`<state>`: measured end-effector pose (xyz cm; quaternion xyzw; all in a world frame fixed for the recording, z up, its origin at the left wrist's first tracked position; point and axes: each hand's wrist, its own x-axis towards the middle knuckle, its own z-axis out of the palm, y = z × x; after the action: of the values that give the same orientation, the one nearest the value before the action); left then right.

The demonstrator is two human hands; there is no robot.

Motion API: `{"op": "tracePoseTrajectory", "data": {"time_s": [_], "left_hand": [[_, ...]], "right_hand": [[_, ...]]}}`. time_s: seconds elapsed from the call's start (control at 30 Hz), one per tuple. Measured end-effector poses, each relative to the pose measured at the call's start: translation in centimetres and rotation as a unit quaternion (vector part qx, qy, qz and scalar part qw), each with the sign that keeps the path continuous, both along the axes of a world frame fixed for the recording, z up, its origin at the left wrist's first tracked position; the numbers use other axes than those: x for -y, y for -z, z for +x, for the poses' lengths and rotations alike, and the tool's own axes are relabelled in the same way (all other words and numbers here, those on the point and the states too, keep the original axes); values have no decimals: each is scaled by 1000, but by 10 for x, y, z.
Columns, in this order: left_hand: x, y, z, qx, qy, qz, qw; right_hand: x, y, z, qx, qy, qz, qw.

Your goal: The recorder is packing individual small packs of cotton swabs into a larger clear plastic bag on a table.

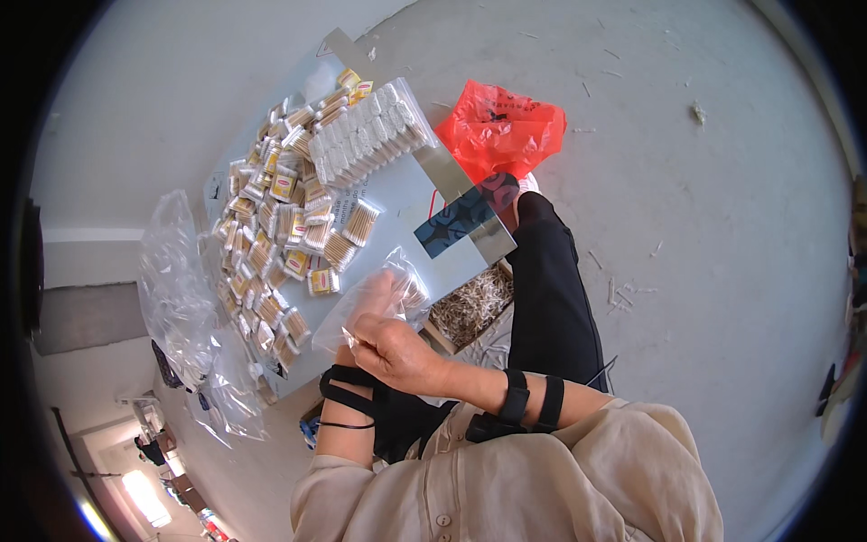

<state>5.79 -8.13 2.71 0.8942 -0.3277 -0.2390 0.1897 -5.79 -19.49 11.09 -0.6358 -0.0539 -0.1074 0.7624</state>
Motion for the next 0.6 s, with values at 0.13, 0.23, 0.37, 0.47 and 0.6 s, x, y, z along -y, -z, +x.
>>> {"op": "tracePoseTrajectory", "data": {"time_s": [0.13, 0.23, 0.37, 0.47, 0.6], "left_hand": [[-6, 4, 3, 69, 37, 132, 988], [-2, -25, -2, 80, 73, 65, 992], [1, -125, -25, -61, 27, -50, 997], [-15, -176, -7, -25, 165, -157, 973], [-23, -154, 52, -158, -167, -325, 917]], "right_hand": [[-2, -4, 2, 28, -18, -9, 999], [13, -5, 5, -20, -17, -17, 999], [38, -2, 9, -104, 58, 19, 993], [51, -4, 8, -119, 44, 19, 992], [58, -6, 11, -141, 23, 50, 989]]}}
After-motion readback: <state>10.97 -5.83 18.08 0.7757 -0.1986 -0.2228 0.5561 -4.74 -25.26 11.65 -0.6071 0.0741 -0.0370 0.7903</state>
